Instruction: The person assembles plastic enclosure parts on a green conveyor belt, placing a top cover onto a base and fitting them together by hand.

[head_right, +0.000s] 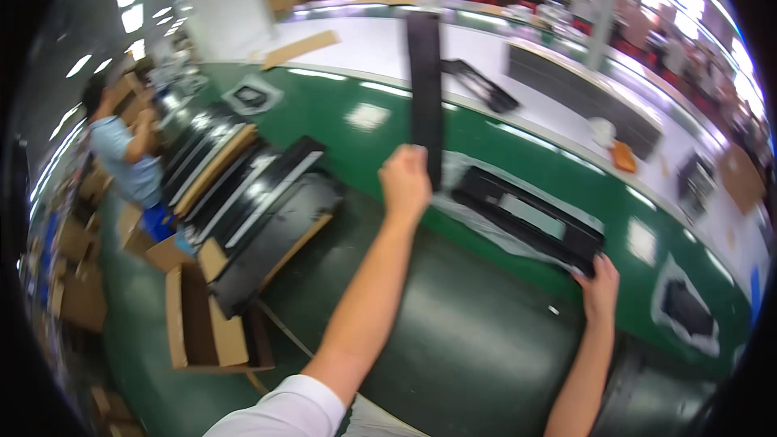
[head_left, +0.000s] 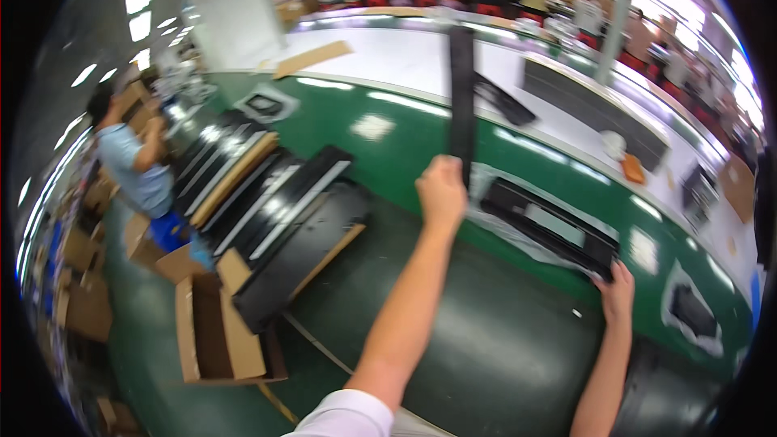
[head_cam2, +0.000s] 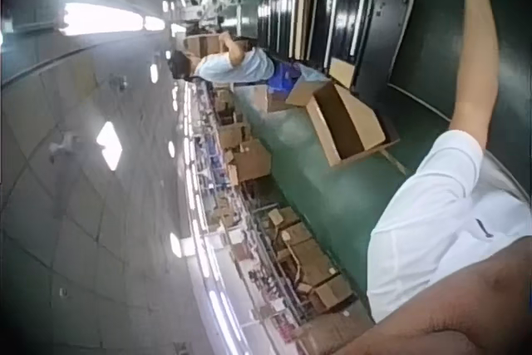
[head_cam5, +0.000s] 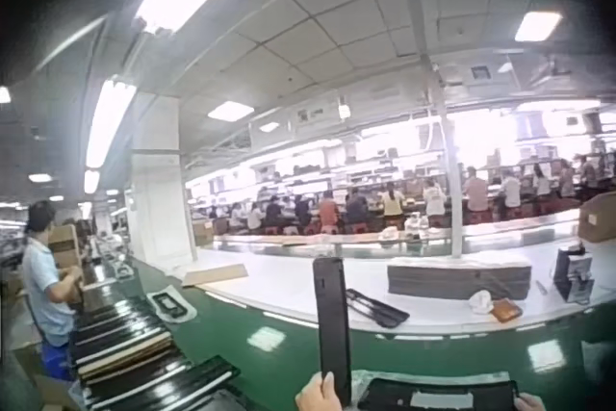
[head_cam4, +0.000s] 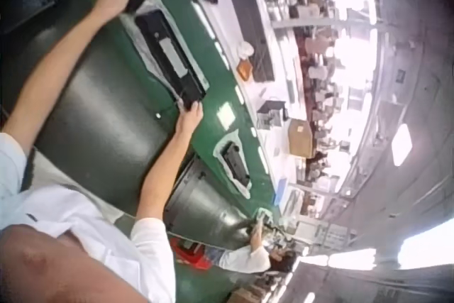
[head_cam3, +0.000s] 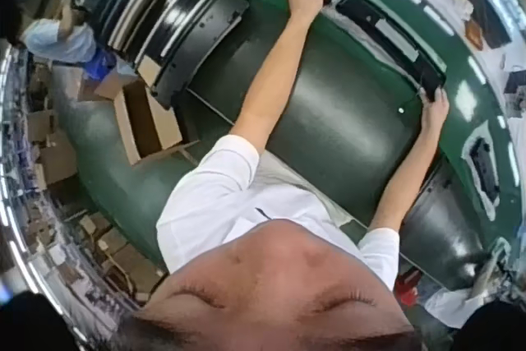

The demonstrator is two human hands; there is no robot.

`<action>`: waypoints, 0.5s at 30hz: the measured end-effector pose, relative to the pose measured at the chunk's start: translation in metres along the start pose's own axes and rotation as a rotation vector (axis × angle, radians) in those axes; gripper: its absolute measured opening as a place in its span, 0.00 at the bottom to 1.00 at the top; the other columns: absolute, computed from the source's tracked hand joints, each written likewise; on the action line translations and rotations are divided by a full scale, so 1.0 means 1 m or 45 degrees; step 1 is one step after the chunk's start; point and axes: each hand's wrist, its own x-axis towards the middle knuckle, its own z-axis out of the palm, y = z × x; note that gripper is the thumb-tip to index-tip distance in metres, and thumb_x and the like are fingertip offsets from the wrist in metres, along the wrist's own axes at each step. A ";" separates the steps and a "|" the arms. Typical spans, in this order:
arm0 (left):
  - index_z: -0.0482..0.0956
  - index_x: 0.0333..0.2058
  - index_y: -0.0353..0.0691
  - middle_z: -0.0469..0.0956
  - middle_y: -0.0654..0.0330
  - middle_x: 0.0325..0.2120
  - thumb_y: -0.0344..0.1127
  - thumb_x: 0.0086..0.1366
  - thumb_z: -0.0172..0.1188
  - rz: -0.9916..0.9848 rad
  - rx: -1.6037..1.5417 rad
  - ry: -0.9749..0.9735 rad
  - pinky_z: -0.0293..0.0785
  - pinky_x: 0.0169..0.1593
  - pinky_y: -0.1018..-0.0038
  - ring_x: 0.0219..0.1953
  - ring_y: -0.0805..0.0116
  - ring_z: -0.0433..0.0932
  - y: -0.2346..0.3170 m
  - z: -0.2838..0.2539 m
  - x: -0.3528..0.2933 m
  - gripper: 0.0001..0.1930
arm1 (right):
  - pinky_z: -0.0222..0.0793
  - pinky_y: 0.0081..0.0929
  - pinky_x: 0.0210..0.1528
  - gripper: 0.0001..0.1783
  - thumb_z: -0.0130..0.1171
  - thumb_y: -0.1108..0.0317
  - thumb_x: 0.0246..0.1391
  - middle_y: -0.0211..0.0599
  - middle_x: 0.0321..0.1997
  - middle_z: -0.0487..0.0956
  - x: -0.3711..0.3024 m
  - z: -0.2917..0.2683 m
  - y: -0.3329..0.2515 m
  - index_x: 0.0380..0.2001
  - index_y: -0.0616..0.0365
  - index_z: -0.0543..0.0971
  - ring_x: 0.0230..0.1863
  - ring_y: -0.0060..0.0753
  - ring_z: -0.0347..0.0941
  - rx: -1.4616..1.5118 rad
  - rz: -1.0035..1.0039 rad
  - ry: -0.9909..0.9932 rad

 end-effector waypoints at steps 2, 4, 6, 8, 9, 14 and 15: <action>0.77 0.28 0.34 0.78 0.40 0.23 0.42 0.73 0.58 -0.006 -0.065 -0.011 0.71 0.31 0.49 0.29 0.36 0.80 0.011 0.012 -0.008 0.18 | 0.80 0.47 0.55 0.23 0.54 0.64 0.72 0.41 0.60 0.75 0.000 -0.035 0.000 0.63 0.65 0.72 0.61 0.36 0.74 -0.012 -0.016 0.156; 0.77 0.32 0.34 0.79 0.37 0.30 0.40 0.74 0.55 -0.051 -0.074 -0.035 0.73 0.36 0.46 0.37 0.31 0.80 0.003 0.020 -0.009 0.15 | 0.78 0.45 0.56 0.26 0.55 0.62 0.73 0.42 0.64 0.73 0.008 -0.056 0.002 0.67 0.62 0.69 0.63 0.38 0.73 0.077 0.021 -0.045; 0.80 0.43 0.33 0.81 0.37 0.33 0.39 0.76 0.53 -0.116 -0.096 0.009 0.75 0.41 0.49 0.38 0.32 0.80 -0.006 0.017 -0.012 0.13 | 0.79 0.37 0.51 0.28 0.56 0.59 0.73 0.39 0.59 0.78 0.005 -0.051 0.005 0.69 0.60 0.66 0.56 0.35 0.77 -0.049 0.067 0.125; 0.80 0.45 0.32 0.82 0.39 0.31 0.39 0.76 0.53 -0.182 -0.157 -0.016 0.75 0.41 0.51 0.37 0.34 0.81 -0.001 0.008 -0.009 0.14 | 0.80 0.36 0.49 0.28 0.56 0.59 0.73 0.39 0.59 0.78 0.012 -0.055 0.011 0.68 0.60 0.66 0.55 0.34 0.78 -0.051 0.070 0.042; 0.80 0.45 0.31 0.82 0.39 0.30 0.38 0.77 0.53 -0.174 -0.153 -0.002 0.76 0.41 0.51 0.37 0.35 0.82 0.000 0.004 -0.006 0.15 | 0.81 0.34 0.46 0.27 0.56 0.59 0.73 0.38 0.60 0.78 0.015 -0.060 0.012 0.68 0.60 0.66 0.54 0.33 0.78 -0.055 0.072 -0.018; 0.80 0.46 0.31 0.82 0.39 0.30 0.39 0.77 0.52 -0.191 -0.126 0.007 0.76 0.40 0.52 0.36 0.35 0.81 -0.005 0.002 0.001 0.15 | 0.81 0.33 0.45 0.23 0.55 0.64 0.72 0.37 0.57 0.80 0.010 -0.036 -0.002 0.65 0.60 0.70 0.51 0.32 0.81 -0.069 0.105 -0.078; 0.80 0.46 0.31 0.82 0.39 0.30 0.39 0.77 0.53 -0.176 -0.122 0.017 0.76 0.40 0.52 0.36 0.35 0.81 -0.006 0.002 0.001 0.15 | 0.81 0.31 0.46 0.23 0.54 0.66 0.71 0.37 0.56 0.81 0.012 -0.036 -0.001 0.65 0.61 0.70 0.51 0.32 0.81 -0.099 0.100 -0.103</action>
